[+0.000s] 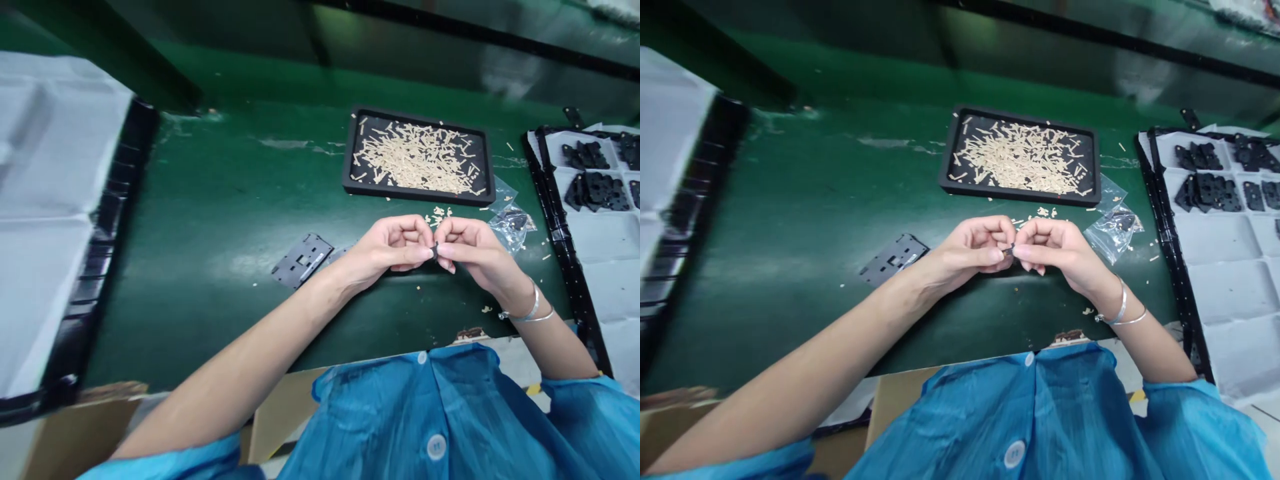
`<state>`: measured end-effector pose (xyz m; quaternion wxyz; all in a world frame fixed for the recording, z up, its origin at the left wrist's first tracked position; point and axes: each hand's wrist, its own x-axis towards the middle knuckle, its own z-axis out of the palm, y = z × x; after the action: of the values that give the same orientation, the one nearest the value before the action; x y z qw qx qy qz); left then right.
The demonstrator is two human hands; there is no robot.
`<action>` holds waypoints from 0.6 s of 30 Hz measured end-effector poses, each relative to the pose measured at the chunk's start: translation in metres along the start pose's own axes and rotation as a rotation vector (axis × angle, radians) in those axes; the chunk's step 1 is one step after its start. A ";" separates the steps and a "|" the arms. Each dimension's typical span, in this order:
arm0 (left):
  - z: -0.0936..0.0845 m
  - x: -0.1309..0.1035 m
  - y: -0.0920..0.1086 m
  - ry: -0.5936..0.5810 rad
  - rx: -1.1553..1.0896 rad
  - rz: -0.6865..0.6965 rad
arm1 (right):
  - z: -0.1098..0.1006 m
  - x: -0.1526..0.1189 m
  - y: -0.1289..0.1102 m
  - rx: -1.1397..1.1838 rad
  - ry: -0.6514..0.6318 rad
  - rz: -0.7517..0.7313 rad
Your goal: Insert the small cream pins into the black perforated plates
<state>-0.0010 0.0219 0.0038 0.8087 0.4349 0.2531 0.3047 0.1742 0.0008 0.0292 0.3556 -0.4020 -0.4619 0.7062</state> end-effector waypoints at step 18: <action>-0.072 -0.109 0.014 0.745 1.370 0.053 | 0.002 -0.001 0.003 -0.109 0.062 -0.046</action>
<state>-0.1287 -0.0101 -0.0040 0.2138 0.7122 0.6294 0.2257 0.1725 -0.0018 0.0271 0.3636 -0.4315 -0.4974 0.6589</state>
